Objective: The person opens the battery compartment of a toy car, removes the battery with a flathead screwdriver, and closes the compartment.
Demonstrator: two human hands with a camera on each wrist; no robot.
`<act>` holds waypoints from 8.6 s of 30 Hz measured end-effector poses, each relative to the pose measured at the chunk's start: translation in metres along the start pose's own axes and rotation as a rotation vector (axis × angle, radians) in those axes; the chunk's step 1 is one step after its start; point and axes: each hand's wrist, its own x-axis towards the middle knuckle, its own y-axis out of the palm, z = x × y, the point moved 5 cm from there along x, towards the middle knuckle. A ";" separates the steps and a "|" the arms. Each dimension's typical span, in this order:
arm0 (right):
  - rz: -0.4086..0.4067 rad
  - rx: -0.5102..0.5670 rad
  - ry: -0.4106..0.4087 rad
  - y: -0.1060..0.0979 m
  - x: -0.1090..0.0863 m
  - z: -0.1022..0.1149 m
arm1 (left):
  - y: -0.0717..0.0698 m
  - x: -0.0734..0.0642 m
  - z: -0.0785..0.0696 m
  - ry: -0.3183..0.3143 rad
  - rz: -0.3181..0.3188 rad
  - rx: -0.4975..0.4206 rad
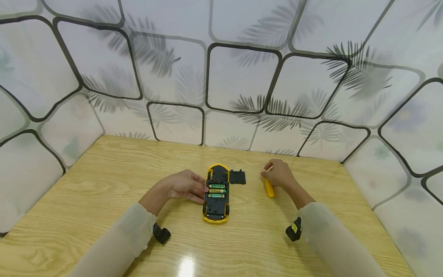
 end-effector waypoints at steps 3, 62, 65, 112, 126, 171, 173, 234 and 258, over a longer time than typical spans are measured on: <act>-0.003 -0.027 -0.027 -0.001 0.000 0.002 | -0.001 0.000 0.001 0.002 -0.003 -0.003; 0.033 -0.302 -0.932 0.052 -0.054 0.099 | -0.002 0.000 0.001 -0.010 -0.011 -0.015; 0.048 -0.322 -0.937 0.053 -0.053 0.099 | -0.002 0.000 0.001 -0.011 -0.012 -0.016; 0.138 -0.180 -0.949 0.061 -0.056 0.105 | -0.002 0.001 -0.001 -0.009 0.001 -0.002; 0.183 -0.203 -0.853 0.069 -0.051 0.112 | -0.002 0.000 -0.001 -0.007 -0.002 0.004; 0.046 -0.112 -0.820 0.043 -0.049 0.090 | -0.003 -0.002 -0.002 -0.022 -0.037 -0.027; 0.037 -0.107 -0.815 0.040 -0.048 0.086 | -0.004 -0.002 -0.002 -0.020 -0.037 -0.026; 0.194 -0.400 -0.712 0.046 -0.036 0.063 | 0.000 -0.005 0.000 -0.020 -0.036 -0.016; 0.194 -0.400 -0.875 0.052 -0.061 0.114 | 0.001 -0.003 0.000 -0.014 -0.030 -0.024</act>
